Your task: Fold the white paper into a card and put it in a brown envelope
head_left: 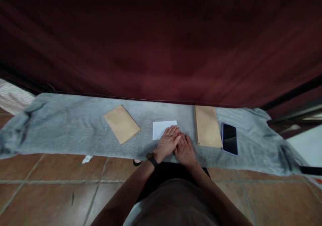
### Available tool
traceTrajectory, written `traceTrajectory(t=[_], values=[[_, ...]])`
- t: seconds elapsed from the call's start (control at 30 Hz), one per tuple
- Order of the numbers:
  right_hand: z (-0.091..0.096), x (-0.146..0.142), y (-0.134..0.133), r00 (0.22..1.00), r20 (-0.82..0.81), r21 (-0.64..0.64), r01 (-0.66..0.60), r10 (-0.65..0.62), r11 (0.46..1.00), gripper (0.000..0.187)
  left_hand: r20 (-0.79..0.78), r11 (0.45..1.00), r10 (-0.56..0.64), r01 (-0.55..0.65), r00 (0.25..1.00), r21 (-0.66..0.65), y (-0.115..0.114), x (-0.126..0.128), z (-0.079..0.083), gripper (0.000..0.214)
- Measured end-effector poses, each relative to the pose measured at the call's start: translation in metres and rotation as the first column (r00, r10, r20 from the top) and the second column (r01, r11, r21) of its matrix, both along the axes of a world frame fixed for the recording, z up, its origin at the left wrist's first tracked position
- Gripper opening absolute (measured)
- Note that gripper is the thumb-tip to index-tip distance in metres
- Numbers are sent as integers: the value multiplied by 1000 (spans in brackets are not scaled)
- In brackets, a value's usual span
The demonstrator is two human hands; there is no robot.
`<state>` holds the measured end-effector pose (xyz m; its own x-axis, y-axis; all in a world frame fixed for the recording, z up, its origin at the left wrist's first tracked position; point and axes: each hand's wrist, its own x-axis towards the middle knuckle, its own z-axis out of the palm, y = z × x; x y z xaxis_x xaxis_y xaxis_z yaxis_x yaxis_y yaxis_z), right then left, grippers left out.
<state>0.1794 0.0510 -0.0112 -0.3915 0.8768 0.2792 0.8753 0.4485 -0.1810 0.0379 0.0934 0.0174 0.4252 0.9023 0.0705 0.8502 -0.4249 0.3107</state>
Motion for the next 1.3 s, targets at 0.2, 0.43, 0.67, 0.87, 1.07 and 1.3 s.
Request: traceTrajectory(t=[0.2,0.43,0.67,0.87,1.07,1.3], values=[[-1,-2,0,998,-51,34,23,-21,999,53,-32,1000,-20,19,999,-19,26,-9,-7,57],[-1,-1,0,997,-70,39,23,-21,999,54,-65,999,38,-36,997,22,42,-4,-14,63],[-3,0,1,998,-62,36,11,-9,999,57,-82,992,115,-110,990,66,41,-8,-15,65],[-5,1,2,998,-56,44,12,-9,999,61,-119,970,235,-226,965,83,32,-36,-16,63],[-5,1,1,999,-45,60,14,-11,998,62,-140,921,387,-373,911,114,20,-66,-18,62],[-5,2,-1,1000,-22,52,10,-9,999,60,-106,941,293,-267,950,208,-22,-53,-11,59]])
